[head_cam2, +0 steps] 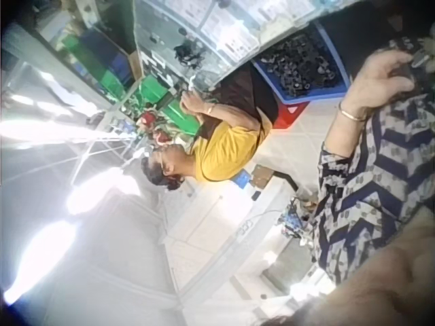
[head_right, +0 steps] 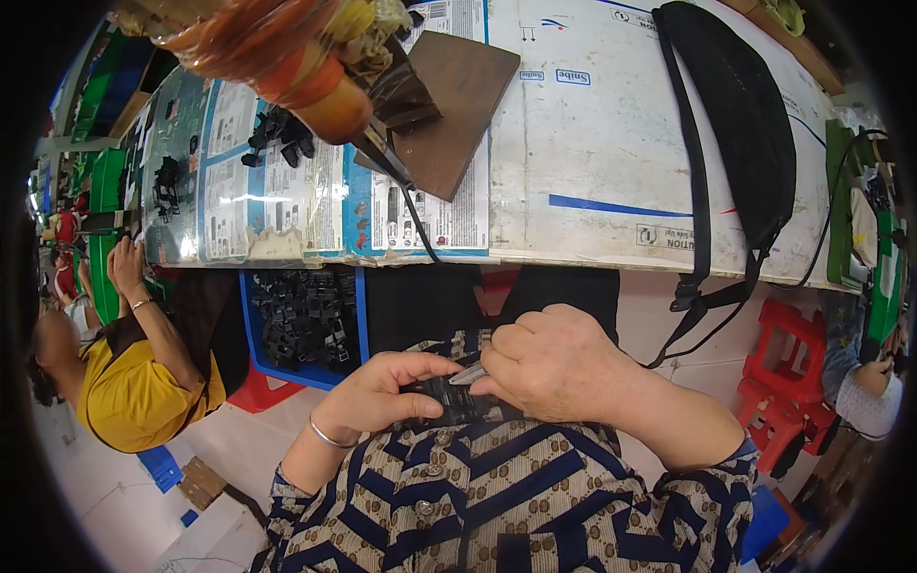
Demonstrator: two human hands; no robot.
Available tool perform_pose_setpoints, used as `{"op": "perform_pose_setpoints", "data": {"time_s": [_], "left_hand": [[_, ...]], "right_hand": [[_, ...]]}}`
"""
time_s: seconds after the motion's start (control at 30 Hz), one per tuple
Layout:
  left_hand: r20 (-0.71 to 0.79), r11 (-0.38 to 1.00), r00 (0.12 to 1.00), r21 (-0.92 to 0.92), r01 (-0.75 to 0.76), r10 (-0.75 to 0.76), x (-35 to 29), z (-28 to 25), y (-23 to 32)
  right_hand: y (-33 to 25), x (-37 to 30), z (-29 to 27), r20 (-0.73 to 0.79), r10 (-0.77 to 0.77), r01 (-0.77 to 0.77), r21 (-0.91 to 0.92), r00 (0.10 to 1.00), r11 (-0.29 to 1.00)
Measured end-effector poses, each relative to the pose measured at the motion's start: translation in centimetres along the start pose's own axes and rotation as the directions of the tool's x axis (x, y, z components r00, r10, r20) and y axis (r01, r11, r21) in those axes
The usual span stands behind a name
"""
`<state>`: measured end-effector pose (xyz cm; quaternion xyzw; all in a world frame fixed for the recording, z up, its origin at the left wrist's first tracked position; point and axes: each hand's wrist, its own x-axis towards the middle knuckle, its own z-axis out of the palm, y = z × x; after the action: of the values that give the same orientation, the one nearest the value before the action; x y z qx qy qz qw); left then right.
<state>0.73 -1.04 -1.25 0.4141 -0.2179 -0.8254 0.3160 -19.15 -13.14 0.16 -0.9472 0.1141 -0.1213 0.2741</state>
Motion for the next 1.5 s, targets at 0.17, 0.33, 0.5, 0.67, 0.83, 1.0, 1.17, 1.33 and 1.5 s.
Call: {"op": "perform_pose_setpoints", "data": {"time_s": [0.17, 0.33, 0.5, 0.67, 0.83, 1.0, 1.17, 1.33, 1.5], "left_hand": [[0.012, 1.0, 1.0, 0.001, 0.004, -0.004, 0.0, 0.0, 0.2], [0.008, 1.0, 1.0, 0.002, -0.003, 0.003, 0.1, -0.2, 0.0], [-0.001, 0.998, 1.0, -0.062, 0.023, -0.023, 0.4, -0.4, 0.0], [0.032, 0.993, 0.998, -0.102, 0.062, -0.059, 0.8, -0.8, 0.2], [0.038, 0.993, 0.998, -0.097, 0.06, -0.057, 1.0, -1.0, 0.6], [-0.027, 0.999, 0.999, -0.027, -0.027, 0.026, 0.6, -0.5, 1.2], [-0.157, 0.961, 0.95, 0.107, -0.254, 0.269, 0.8, 0.5, 2.3], [-0.218, 0.951, 0.925, 0.078, -0.3, 0.31, 1.4, 1.0, 2.5], [-0.214, 0.82, 0.831, 0.408, -0.402, 0.513, 1.8, 0.3, 2.5]], "right_hand": [[-0.1, -0.1, 0.0, -0.011, 0.009, -0.009, -0.032, 1.0, 0.999], [-0.4, -0.1, 0.4, -0.052, 0.04, -0.042, -0.02, 0.998, 0.999], [-0.5, -0.1, 0.5, -0.067, 0.058, -0.06, -0.032, 0.996, 0.998], [-0.2, -0.4, 0.9, -0.073, 0.108, -0.109, -0.006, 0.991, 0.994], [0.4, -0.4, 0.9, -0.056, 0.18, -0.178, 0.049, 0.982, 0.983], [1.1, -1.4, 1.5, 0.016, 0.311, -0.296, 0.357, 0.95, 0.886], [-0.2, -1.3, 1.8, 0.197, 0.529, -0.462, 0.774, 0.826, 0.433], [-1.0, -0.4, 3.0, 0.206, 0.633, -0.386, 0.909, 0.746, 0.159], [-0.9, 0.0, 2.6, 0.186, 0.605, -0.344, 0.926, 0.774, 0.155]]}}
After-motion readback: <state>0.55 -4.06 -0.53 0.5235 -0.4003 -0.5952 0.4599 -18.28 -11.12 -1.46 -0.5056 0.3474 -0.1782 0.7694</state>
